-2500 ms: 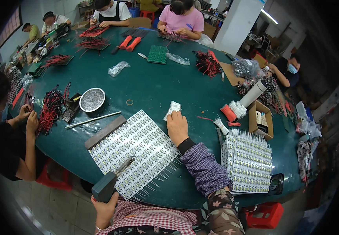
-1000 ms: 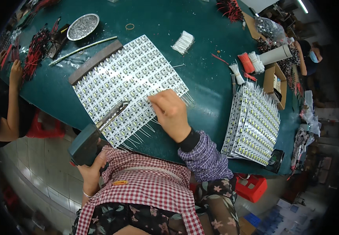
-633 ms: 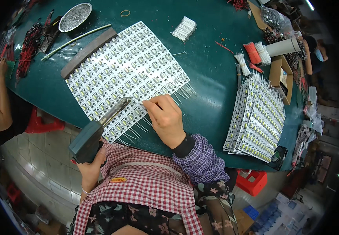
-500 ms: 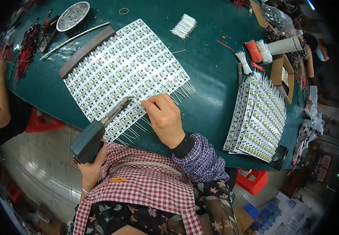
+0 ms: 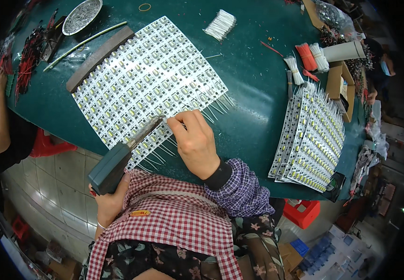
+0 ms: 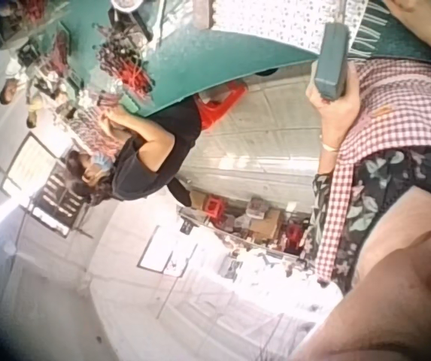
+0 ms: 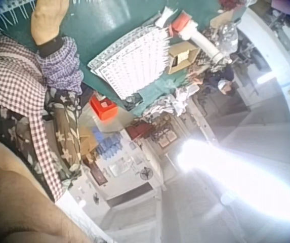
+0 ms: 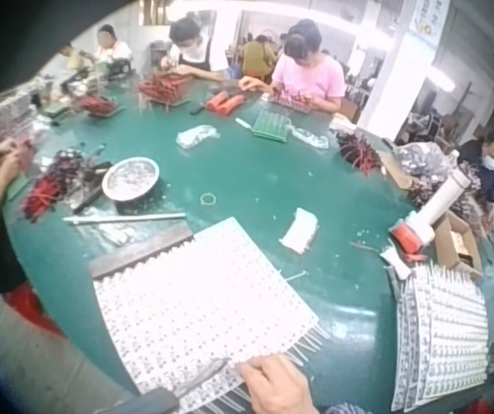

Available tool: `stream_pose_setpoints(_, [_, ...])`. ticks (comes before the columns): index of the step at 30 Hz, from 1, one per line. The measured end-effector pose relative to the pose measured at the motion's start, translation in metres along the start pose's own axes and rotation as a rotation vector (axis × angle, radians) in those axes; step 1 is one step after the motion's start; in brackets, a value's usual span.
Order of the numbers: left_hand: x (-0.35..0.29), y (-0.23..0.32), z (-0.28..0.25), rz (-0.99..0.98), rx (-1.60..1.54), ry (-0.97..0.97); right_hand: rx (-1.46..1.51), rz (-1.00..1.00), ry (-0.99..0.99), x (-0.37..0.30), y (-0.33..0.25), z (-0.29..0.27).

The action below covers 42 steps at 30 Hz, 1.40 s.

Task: The person solders wire leads onto an LED board using a soldering tool, unfastens a bundle of leads by hand, and solders additional leads onto the board.

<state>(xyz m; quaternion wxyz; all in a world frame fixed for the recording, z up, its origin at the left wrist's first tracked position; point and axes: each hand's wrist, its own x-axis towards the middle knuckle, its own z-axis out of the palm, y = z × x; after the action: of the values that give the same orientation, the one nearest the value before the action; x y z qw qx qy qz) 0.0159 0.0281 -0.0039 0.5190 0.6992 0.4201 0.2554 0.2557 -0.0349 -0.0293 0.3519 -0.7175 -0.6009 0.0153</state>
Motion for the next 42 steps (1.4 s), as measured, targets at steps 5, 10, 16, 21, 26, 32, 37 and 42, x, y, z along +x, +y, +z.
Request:
stream_pose_setpoints(5, [0.005, 0.011, 0.0, -0.015, 0.036, -0.025, -0.01, -0.001, -0.016, 0.001, -0.002, -0.002])
stream_pose_setpoints(10, [0.003, 0.01, -0.001, -0.009, 0.07, -0.037, -0.021, -0.005, -0.022, 0.0, -0.001, -0.002])
stream_pose_setpoints(16, [-0.01, -0.002, -0.005, -0.02, 0.074, 0.054, -0.031, -0.006, -0.022, 0.0, -0.003, -0.002])
stream_pose_setpoints(21, [-0.008, -0.001, -0.005, 0.019, 0.076, 0.06, -0.034, -0.004, -0.023, 0.0, -0.002, -0.001])
stream_pose_setpoints(26, [-0.005, 0.004, -0.005, 0.032, 0.071, 0.062, -0.063, -0.005, -0.026, -0.001, -0.005, -0.01])
stream_pose_setpoints(32, [-0.008, -0.004, -0.007, 0.059, 0.085, 0.102, -0.029, 0.017, 0.055, -0.001, -0.021, -0.017])
stream_pose_setpoints(37, [-0.005, 0.002, -0.007, 0.069, 0.044, 0.094, -0.016, 0.022, 0.089, -0.002, -0.024, -0.003])
stream_pose_setpoints(42, [-0.006, -0.002, -0.011, 0.066, 0.067, 0.056, -0.048, 0.023, 0.106, -0.003, -0.022, 0.007])
